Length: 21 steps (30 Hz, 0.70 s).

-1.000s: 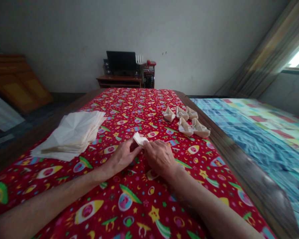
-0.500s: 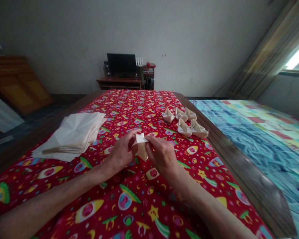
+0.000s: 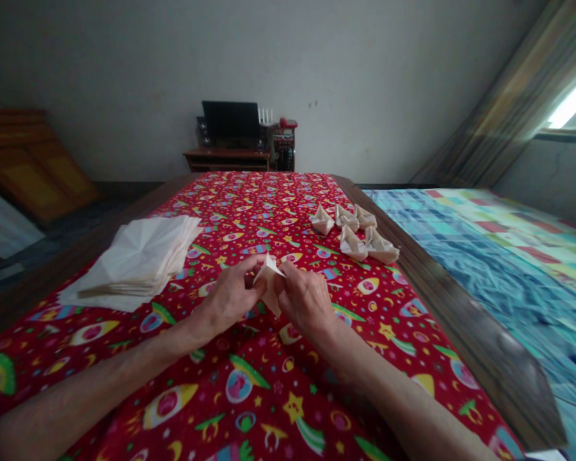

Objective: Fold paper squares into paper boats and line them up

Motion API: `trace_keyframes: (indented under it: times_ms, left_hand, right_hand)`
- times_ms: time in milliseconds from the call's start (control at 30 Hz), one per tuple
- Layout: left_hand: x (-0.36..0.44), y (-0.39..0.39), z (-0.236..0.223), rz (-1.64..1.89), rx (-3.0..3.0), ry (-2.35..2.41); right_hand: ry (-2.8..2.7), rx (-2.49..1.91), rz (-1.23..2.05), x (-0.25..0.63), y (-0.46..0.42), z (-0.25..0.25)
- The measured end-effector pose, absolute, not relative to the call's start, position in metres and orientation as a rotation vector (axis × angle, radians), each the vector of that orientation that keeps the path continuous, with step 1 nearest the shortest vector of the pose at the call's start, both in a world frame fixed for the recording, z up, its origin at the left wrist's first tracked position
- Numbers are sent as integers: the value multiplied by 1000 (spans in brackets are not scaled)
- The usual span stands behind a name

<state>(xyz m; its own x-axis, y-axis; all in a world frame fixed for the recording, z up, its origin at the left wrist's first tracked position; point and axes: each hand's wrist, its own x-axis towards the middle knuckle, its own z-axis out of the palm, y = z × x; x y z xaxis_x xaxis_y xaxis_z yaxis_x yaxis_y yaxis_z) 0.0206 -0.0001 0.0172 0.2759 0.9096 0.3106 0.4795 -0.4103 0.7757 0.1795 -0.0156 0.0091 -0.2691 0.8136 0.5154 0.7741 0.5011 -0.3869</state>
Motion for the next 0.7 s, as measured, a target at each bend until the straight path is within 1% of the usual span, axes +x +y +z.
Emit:
trace_keyframes:
  times_ms: [167,367,433,533,633,700]
  left_hand:
    - [15,4,16,1073,2101,1236]
    - [8,12,5,1025,2268,1301]
    - [7,12,4,941,2271,1266]
    - [9,10,3,851,2219,1255]
    - [12,8,2,830,2154,1277]
    - [14,7,2,835,2122,1256]
  right_hand:
    - [-2017,-1381,148,182,-9,6]
    - [-2136,-1328,226,177,-16,4]
    - [-2152,-1400,197,175,-19,5]
    - [-2174,-1541,62,176,-21,5]
    - [-2227,-1575,-54,176,-18,5]
    - [-2244,-1616,-65,175,-15,5]
